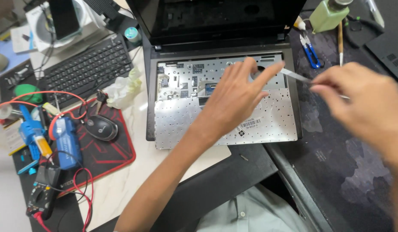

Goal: The person opens a laptop and uses a screwdriver to pry and remove the keyboard and the metal palm rest plate. The removed parts are placed on the workbench.

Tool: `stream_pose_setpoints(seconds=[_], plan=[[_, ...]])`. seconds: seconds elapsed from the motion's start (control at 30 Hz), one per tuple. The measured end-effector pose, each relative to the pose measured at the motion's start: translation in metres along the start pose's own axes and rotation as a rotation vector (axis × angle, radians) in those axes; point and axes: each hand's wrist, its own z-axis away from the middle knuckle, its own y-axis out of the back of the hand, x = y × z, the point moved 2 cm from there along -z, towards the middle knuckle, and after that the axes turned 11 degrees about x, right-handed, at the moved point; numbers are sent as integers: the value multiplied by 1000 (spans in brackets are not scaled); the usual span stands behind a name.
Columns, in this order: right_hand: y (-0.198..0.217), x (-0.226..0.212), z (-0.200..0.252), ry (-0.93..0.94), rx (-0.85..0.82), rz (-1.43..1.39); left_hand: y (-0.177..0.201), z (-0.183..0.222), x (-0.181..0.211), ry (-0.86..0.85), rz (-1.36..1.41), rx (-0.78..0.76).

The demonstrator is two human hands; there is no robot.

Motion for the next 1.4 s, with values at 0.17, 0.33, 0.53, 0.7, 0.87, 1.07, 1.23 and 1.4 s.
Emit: stream_pose_setpoints(seconds=[0.17,0.33,0.53,0.7,0.87,1.07,1.23,1.4], plan=[[-50,99,18,-311,-120,-308,32,-7,-9,24,7,-45],[-56,90,1,-401,-329,-224,39,-1,-12,254,49,-379],[-96,127,5,-384,-361,-194,59,5,-15,275,17,-405],[-125,138,8,-424,-366,-212,63,12,-15,285,30,-527],[-123,124,5,-538,-435,-178,50,24,-12,256,133,-609],[-140,143,22,-561,-408,-204,27,47,-14,236,31,-754],[-125,121,7,-513,-397,-86,25,48,-11,169,-57,-776],[-93,95,17,-374,-143,-80,34,40,-4,102,19,-673]])
